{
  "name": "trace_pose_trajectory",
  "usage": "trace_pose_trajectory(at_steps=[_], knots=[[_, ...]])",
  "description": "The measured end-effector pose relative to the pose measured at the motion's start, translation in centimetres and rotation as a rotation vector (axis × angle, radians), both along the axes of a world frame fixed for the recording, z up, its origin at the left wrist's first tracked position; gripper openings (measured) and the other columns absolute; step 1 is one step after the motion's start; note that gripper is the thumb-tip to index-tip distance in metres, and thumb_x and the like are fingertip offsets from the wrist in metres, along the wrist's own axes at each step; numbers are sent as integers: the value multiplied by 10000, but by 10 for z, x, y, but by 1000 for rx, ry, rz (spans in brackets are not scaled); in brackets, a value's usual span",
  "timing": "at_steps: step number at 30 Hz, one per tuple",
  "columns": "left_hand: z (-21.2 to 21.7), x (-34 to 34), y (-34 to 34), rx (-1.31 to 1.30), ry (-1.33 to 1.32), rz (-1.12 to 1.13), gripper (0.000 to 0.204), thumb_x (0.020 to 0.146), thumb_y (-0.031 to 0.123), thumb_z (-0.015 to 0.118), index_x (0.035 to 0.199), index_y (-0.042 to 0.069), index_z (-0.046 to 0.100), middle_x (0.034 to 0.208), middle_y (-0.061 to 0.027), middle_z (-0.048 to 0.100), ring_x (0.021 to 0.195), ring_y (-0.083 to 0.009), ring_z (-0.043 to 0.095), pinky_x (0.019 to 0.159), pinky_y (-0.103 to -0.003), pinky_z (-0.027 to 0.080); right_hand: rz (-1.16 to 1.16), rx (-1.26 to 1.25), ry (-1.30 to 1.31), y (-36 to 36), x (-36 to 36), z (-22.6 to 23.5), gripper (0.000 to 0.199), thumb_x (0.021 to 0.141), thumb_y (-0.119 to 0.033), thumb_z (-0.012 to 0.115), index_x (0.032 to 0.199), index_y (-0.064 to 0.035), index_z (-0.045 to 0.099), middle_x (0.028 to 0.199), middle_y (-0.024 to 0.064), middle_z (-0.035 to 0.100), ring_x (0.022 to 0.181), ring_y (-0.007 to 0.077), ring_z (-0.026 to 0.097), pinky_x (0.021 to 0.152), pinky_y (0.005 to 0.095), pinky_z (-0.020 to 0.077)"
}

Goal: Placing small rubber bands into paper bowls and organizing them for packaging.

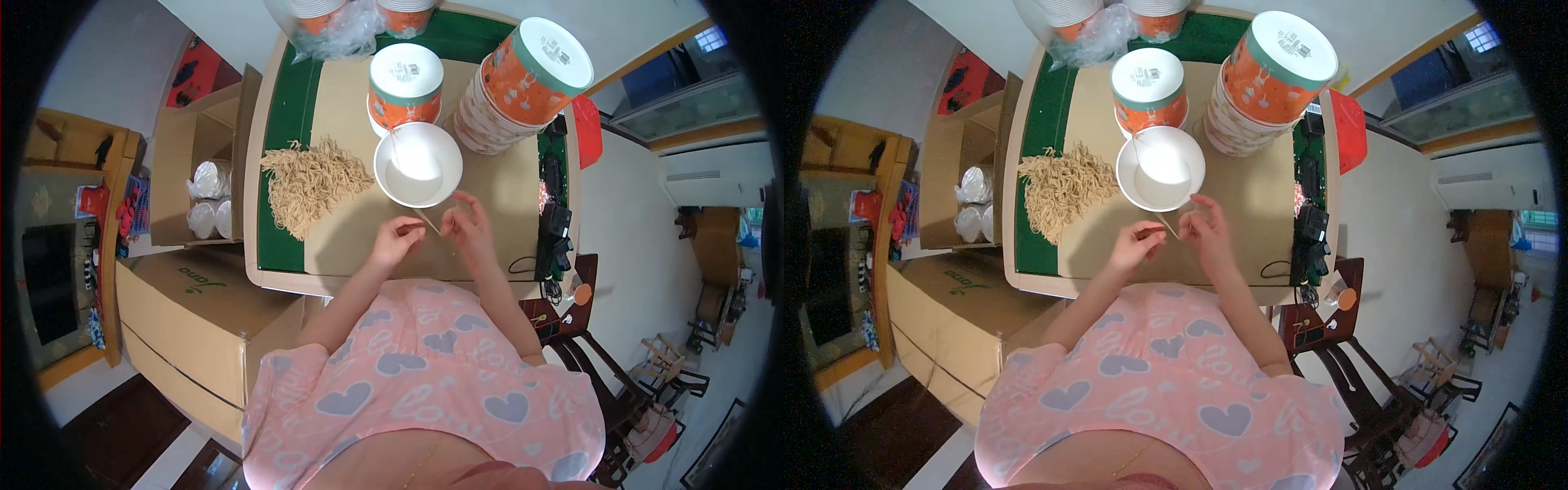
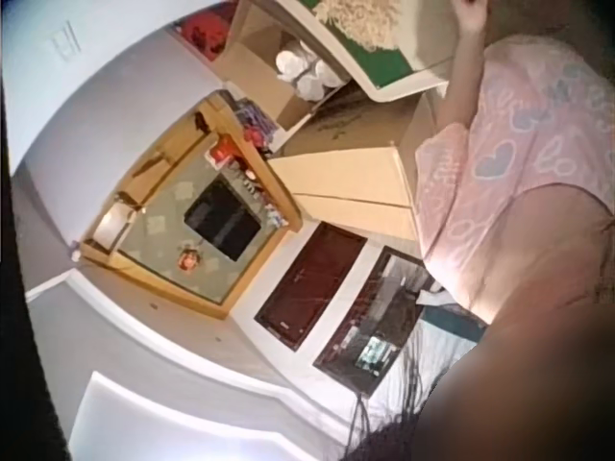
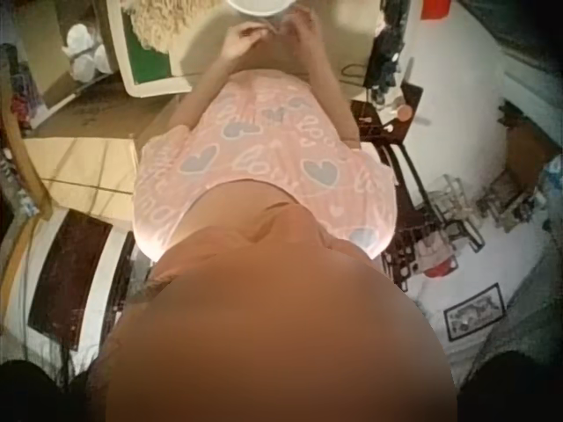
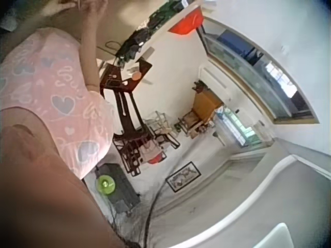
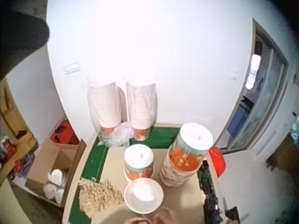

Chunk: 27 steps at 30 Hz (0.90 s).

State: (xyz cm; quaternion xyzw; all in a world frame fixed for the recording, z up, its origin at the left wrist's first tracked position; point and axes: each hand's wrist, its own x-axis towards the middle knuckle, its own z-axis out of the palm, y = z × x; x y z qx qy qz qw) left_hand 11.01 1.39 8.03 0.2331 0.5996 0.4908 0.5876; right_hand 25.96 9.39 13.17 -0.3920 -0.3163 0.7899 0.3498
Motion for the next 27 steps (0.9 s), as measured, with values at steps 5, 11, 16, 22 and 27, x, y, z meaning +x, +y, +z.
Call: trace_pose_trajectory(at_steps=[5,11,16,22,27], knots=[[39,-1,1,165,304,95,132,850,114,614,939,22,644,763,-25,620,705,-81,552,623,-215,457,268,526,-240,-12,-3,15,566,884,14,399,1401,-63,182,687,-3,419,613,81,400,626,215,357],[73,-9,14,-62,-66,-103,254,822,18,604,1075,21,603,914,-48,600,692,-69,531,610,-213,442,403,836,-351,-12,-6,20,586,869,19,415,1410,-54,202,673,26,462,616,101,448,631,239,395],[86,-12,9,304,239,-261,293,815,-30,563,1100,35,590,975,-80,587,684,-89,550,612,-240,453,478,716,-346,-16,-3,34,567,865,27,429,1390,-7,217,732,16,462,661,85,457,656,226,393],[75,-32,3,198,311,-360,110,823,39,620,910,-22,651,724,-72,643,685,-124,599,613,-256,466,380,727,-341,-21,12,33,537,855,19,432,1369,-51,292,716,12,485,675,75,475,650,221,393],[79,-57,-20,37,361,-345,116,797,91,670,832,-20,673,717,-80,648,675,-123,583,643,-282,463,415,639,-353,-32,31,11,525,836,44,444,1340,-65,345,804,46,559,762,101,542,720,242,435]])
